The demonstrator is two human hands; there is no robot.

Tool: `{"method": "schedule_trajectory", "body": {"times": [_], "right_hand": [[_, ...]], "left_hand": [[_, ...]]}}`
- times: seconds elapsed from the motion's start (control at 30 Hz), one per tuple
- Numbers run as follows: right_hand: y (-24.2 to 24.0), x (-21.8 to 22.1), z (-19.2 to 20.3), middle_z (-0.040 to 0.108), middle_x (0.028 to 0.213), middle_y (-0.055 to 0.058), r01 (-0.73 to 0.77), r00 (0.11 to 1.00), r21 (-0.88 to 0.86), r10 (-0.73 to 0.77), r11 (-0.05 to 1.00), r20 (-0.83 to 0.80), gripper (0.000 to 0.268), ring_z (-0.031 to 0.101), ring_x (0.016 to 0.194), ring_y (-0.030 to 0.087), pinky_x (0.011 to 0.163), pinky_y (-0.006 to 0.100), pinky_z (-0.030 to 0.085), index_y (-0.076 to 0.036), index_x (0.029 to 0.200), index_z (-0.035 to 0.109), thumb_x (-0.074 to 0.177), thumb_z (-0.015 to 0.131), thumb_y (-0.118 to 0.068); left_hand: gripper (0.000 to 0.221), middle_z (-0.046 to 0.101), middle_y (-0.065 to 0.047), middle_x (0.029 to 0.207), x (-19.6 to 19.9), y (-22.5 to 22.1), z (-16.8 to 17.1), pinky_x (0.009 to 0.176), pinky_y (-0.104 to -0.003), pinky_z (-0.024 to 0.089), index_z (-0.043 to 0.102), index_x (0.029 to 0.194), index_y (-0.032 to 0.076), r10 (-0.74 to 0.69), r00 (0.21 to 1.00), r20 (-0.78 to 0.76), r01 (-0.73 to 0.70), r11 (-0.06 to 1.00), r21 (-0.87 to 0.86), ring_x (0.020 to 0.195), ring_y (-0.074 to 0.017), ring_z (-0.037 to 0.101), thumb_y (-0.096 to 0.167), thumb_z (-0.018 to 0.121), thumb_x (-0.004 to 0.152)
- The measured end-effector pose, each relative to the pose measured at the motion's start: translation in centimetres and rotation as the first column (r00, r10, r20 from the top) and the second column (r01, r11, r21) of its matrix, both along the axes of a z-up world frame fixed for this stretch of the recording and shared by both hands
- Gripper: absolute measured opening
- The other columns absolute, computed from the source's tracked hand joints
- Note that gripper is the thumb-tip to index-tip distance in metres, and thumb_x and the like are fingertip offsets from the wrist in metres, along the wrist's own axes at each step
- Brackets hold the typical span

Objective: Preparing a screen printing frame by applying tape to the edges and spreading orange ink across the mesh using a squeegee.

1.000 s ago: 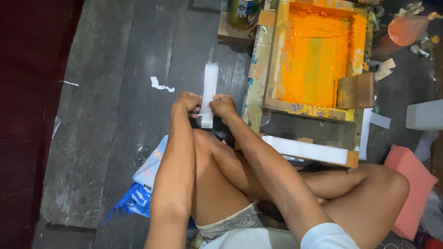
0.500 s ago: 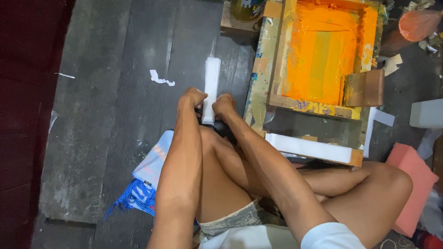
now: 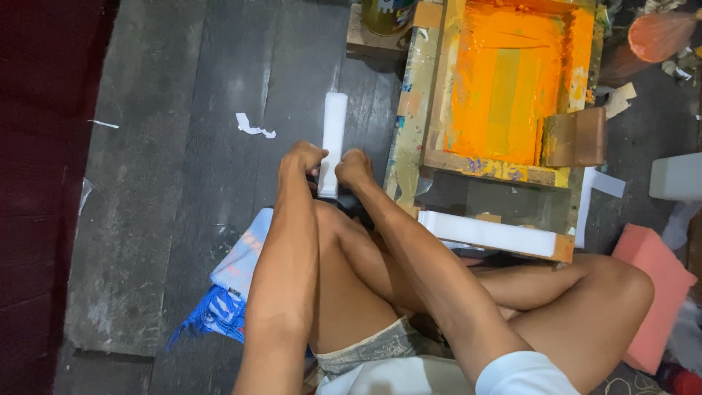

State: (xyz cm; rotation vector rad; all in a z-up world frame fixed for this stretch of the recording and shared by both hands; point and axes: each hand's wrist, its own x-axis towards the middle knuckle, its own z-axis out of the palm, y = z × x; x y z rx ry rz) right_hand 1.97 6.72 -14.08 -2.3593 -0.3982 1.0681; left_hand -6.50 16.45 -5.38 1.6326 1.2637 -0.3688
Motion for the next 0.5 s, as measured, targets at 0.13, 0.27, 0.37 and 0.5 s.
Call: {"method": "schedule_trajectory", "body": {"times": [0.13, 0.27, 0.37, 0.5], "right_hand": [[-0.6, 0.6, 0.7, 0.073, 0.108, 0.024, 0.005, 0.994, 0.239, -0.031, 0.971, 0.104, 0.03, 0.07, 0.105, 0.042, 0.088, 0.052, 0.058, -0.003, 0.114, 0.073, 0.091, 0.056, -0.011], [-4.3, 0.0, 11.3, 0.073, 0.104, 0.03, -0.018, 0.979, 0.596, -0.107, 0.803, 0.174, 0.03, 0.072, 0.094, 0.044, 0.081, 0.052, 0.058, 0.003, 0.119, 0.07, 0.094, 0.056, -0.006], [-10.2, 1.3, 15.9, 0.074, 0.1, 0.025, -0.054, 0.972, 0.746, -0.137, 0.664, 0.192, 0.026, 0.075, 0.083, 0.033, 0.072, 0.043, 0.061, -0.001, 0.119, 0.07, 0.095, 0.059, -0.005], [-19.7, 4.8, 18.7, 0.074, 0.095, 0.021, -0.133, 0.925, 0.783, -0.207, 0.608, 0.318, 0.02, 0.075, 0.08, 0.027, 0.068, 0.039, 0.061, -0.001, 0.115, 0.072, 0.098, 0.064, -0.002]], "left_hand": [[0.043, 0.072, -0.031, 0.11, 0.2, 1.2, -3.7, 0.068, -0.049, 0.063, 0.07, 0.121, -0.011, -0.048, 0.999, 0.026, 0.046, 0.996, 0.076, 0.081, -0.0353, 0.077, 0.023, 0.065, 0.096], [0.035, 0.073, -0.022, 0.113, 0.7, 2.6, -7.2, 0.079, -0.053, 0.061, 0.072, 0.124, 0.004, 0.023, 0.977, 0.21, -0.065, 0.978, 0.198, 0.102, -0.0407, 0.072, 0.027, 0.061, 0.1], [0.028, 0.073, -0.02, 0.11, 0.9, 0.7, -4.1, 0.085, -0.052, 0.058, 0.073, 0.121, 0.007, -0.104, 0.909, 0.404, -0.052, 0.933, 0.357, 0.104, -0.0404, 0.07, 0.022, 0.061, 0.1], [0.018, 0.069, -0.027, 0.096, 2.5, -6.9, 5.1, 0.072, -0.05, 0.056, 0.074, 0.113, 0.002, -0.374, 0.636, 0.675, -0.036, 0.859, 0.51, 0.085, -0.046, 0.069, 0.008, 0.065, 0.098]]}}
